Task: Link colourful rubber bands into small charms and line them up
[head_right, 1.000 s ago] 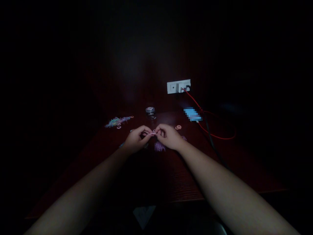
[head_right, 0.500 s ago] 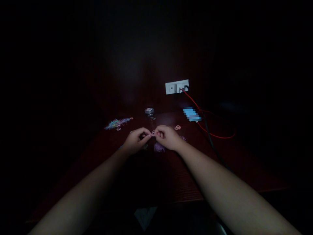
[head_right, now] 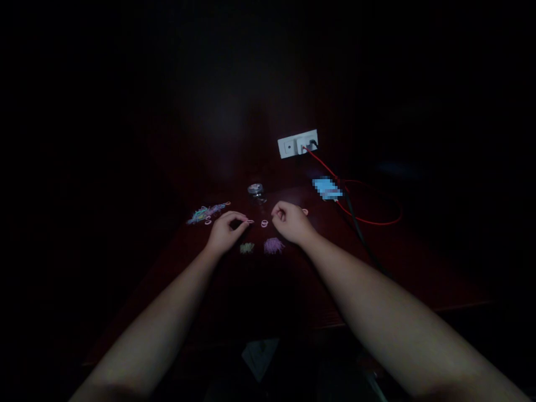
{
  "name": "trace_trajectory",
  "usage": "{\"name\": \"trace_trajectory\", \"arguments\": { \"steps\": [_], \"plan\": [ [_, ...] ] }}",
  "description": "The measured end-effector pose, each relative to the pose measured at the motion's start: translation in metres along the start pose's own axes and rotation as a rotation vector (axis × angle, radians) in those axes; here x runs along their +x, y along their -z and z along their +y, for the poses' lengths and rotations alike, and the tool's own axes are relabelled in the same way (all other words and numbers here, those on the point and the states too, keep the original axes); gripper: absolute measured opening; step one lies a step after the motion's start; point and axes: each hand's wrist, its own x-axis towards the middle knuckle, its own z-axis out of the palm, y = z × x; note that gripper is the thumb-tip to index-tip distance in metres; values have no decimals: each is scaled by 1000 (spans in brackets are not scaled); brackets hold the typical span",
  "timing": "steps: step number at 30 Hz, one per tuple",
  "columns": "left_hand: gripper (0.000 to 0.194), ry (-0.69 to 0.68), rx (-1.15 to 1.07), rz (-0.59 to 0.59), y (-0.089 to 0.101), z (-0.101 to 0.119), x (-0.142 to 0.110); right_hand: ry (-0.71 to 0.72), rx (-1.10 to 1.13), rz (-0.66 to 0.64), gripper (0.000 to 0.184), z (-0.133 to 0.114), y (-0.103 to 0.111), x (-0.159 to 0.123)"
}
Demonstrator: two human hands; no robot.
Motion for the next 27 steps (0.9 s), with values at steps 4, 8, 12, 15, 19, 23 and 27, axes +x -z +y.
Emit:
{"name": "trace_trajectory", "arguments": {
  "steps": [4,8,12,15,19,23,27],
  "plan": [
    [9,-19,125,-7,-3,-1,12,-10,13,51,7,-5,2,0],
    [11,-80,231,-102,-8,-3,31,-15,46,56,7,-7,2,-1],
    [11,-148,315,-239,-15,0,45,4,68,78,5,-9,2,-1],
    [12,-174,342,-297,-21,2,49,-2,81,103,6,-9,2,0],
    [12,-174,390,-302,-27,2,50,-10,109,114,14,-8,1,1],
    [12,-189,410,-362,-28,1,50,2,118,112,16,-10,0,1],
    [17,-195,373,-408,-24,0,50,10,108,110,16,-11,1,0]
  ]
}}
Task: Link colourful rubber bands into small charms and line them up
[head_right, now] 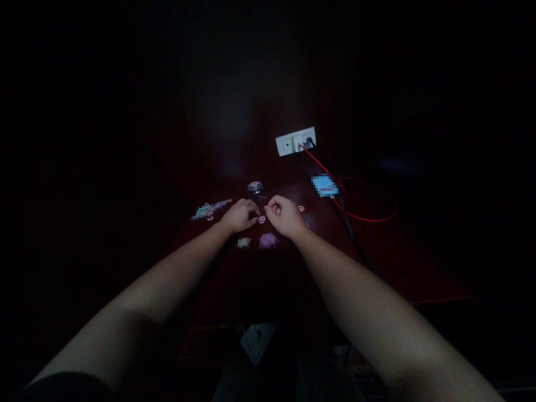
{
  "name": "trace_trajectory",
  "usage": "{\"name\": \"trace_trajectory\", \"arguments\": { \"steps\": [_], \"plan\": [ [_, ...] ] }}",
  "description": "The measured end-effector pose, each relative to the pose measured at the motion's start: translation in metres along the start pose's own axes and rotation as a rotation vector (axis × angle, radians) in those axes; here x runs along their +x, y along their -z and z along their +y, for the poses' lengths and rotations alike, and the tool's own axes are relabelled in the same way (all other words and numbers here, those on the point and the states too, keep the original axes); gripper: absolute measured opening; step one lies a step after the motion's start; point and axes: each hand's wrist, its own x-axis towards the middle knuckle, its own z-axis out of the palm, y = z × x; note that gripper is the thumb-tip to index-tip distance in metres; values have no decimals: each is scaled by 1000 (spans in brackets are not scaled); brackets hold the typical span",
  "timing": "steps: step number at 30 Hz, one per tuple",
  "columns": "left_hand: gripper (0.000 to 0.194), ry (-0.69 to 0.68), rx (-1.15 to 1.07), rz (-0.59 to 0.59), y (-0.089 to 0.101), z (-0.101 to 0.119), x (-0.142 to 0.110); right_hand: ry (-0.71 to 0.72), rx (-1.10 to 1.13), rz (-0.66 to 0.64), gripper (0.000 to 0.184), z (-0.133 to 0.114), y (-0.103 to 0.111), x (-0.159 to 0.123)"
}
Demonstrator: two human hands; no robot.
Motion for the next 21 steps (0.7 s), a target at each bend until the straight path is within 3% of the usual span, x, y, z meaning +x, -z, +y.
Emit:
{"name": "trace_trajectory", "arguments": {
  "steps": [3,5,7,10,13,17,21],
  "plan": [
    [21,1,-17,71,8,-13,-9,0,13,-1,15,1,0,0],
    [20,71,-12,125,15,-30,-23,2,22,-2,14,3,0,0],
    [20,223,2,151,21,-52,-45,6,21,-1,13,5,0,0],
    [27,612,27,102,21,-85,-87,14,7,-18,12,7,-1,0],
    [35,765,49,83,12,-106,-122,22,-20,-47,13,3,-2,-2],
    [42,866,50,105,-5,-119,-134,33,-89,-67,15,-7,-1,-5],
    [42,838,37,109,-13,-125,-126,25,-137,-88,16,-9,-2,-5]
  ]
}}
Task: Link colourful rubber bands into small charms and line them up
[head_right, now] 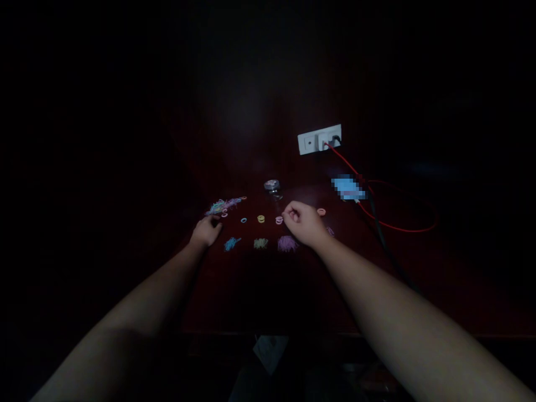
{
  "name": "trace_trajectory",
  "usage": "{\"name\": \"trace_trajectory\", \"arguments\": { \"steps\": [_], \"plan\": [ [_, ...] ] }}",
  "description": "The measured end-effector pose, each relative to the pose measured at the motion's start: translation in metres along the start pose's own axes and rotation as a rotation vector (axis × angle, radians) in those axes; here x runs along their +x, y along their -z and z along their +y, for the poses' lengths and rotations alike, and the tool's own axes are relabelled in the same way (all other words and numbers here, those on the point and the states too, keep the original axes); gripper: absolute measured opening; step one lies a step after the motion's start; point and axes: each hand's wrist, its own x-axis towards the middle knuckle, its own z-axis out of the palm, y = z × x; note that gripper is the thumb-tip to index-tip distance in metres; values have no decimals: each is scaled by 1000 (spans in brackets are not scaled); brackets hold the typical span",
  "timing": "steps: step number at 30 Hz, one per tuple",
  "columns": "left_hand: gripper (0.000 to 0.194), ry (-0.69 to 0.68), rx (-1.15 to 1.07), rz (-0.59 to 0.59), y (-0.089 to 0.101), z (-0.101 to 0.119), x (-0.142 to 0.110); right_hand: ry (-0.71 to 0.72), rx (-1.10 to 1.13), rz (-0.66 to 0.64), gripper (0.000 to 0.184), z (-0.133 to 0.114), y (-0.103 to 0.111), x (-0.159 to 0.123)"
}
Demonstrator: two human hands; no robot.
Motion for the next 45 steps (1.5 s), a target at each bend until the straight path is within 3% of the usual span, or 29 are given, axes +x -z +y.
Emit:
{"name": "trace_trajectory", "arguments": {
  "steps": [5,11,17,22,26,30,34,36,39,45],
  "plan": [
    [45,-137,-3,-64,-3,1,6,9,39,-41,17,10,-2,1],
    [49,-128,38,-102,-5,1,7,-16,46,-25,18,18,0,2],
    [40,-156,-37,41,0,3,0,-34,14,26,18,24,1,3],
    [24,-174,-263,262,10,9,-18,-44,26,19,18,27,0,4],
    [17,-209,-470,349,24,42,-34,-36,21,-4,18,24,-1,3],
    [14,-397,-635,323,33,107,-48,-32,25,-16,18,25,-1,2],
    [12,-498,-797,344,27,159,-65,-55,49,6,17,32,4,5],
    [11,-518,-842,340,23,167,-71,-61,69,44,16,33,7,7],
    [12,-536,-860,303,18,160,-73,-52,78,75,15,32,10,8],
    [13,-580,-816,190,16,151,-68,-51,108,-65,15,26,2,4]
  ]
}}
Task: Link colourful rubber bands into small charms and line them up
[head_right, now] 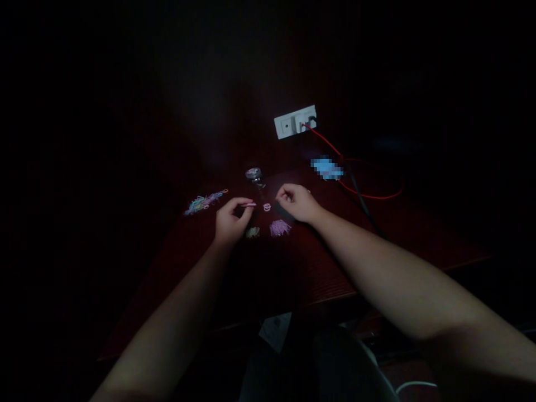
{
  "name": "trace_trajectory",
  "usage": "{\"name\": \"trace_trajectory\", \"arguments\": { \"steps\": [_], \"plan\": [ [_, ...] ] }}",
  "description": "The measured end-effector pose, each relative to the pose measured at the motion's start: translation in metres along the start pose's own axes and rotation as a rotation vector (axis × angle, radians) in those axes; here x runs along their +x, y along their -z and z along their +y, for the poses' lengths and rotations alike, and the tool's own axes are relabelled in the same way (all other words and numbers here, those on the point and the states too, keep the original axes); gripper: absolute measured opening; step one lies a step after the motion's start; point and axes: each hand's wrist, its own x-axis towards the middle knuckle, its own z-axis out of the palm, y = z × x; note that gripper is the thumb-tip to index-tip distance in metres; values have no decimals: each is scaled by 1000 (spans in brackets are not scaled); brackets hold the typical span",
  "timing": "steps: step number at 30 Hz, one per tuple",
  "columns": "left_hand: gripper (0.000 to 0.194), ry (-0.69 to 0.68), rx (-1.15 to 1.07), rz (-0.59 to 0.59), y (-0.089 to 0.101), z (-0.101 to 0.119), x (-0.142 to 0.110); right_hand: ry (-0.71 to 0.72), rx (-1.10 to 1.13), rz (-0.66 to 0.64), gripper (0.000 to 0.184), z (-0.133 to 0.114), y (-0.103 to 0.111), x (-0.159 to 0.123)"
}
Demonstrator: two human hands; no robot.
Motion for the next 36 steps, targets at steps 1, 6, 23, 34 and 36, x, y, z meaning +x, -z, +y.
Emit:
{"name": "trace_trajectory", "arguments": {
  "steps": [1,6,23,34,36],
  "plan": [
    [13,-10,0,-23,-2,0,1,-4,8,-21,15,-1,-1,-1],
    [13,-45,-18,-80,-11,3,2,15,40,-114,17,-9,-2,-4],
    [15,-56,-20,-114,-14,8,3,78,69,-112,21,-22,-11,-7],
    [31,-119,-71,-123,-13,9,3,67,-31,-131,20,-20,-8,-8],
    [33,-168,-58,-166,-12,11,4,58,-25,-142,19,-18,-7,-8]
  ]
}}
